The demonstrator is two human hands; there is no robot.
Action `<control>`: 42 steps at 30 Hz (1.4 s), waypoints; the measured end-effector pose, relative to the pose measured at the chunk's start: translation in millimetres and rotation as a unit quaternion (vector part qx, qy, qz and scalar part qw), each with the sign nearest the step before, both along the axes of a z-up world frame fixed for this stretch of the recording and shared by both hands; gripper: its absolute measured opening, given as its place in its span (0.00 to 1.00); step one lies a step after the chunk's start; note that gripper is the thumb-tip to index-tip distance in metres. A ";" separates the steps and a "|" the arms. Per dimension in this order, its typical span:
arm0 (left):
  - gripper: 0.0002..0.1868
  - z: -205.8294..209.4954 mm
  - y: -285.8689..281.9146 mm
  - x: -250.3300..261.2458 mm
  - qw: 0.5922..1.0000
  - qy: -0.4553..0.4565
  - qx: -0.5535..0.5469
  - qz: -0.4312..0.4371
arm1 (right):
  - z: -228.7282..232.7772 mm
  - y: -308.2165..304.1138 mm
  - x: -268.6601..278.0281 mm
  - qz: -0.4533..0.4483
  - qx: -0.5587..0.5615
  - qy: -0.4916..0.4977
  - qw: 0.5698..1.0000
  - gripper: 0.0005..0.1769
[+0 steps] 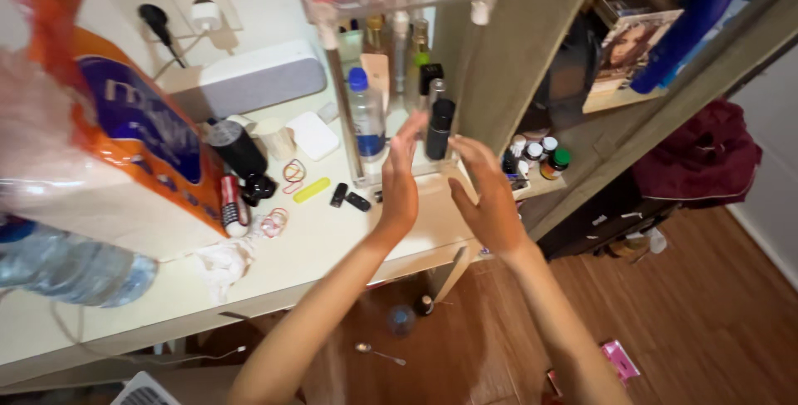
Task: The person organizes various cosmetics and toiletries on a shelf and a desk, moving bottles and containers into an acrylic organizer and onto different levels of a shelf.
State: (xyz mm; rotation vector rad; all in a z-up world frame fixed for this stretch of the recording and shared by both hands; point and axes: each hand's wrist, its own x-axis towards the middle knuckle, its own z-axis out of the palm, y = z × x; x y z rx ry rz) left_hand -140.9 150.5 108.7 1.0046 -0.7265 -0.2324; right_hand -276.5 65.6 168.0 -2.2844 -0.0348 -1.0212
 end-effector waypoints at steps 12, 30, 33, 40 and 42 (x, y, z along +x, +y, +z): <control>0.17 2.2 101.7 -0.9 0.991 -0.054 0.059 0.103 | -19.1 -45.1 192.9 -0.085 -0.069 0.010 0.994 0.16; 0.17 -21.2 112.1 13.9 0.994 0.004 0.098 0.037 | -19.5 -97.6 266.5 -0.036 -0.028 0.055 0.997 0.14; 0.15 -17.0 103.9 12.8 0.996 0.002 0.087 0.017 | -14.5 -97.6 268.1 -0.065 0.039 0.093 0.993 0.11; 0.15 -23.8 97.1 24.0 0.996 0.019 0.090 0.017 | -48.6 -132.1 300.1 -0.072 -0.016 0.027 0.997 0.15; 0.14 -27.8 93.0 26.6 0.997 0.026 0.071 0.014 | -55.7 -144.8 306.7 -0.071 -0.093 -0.006 0.993 0.16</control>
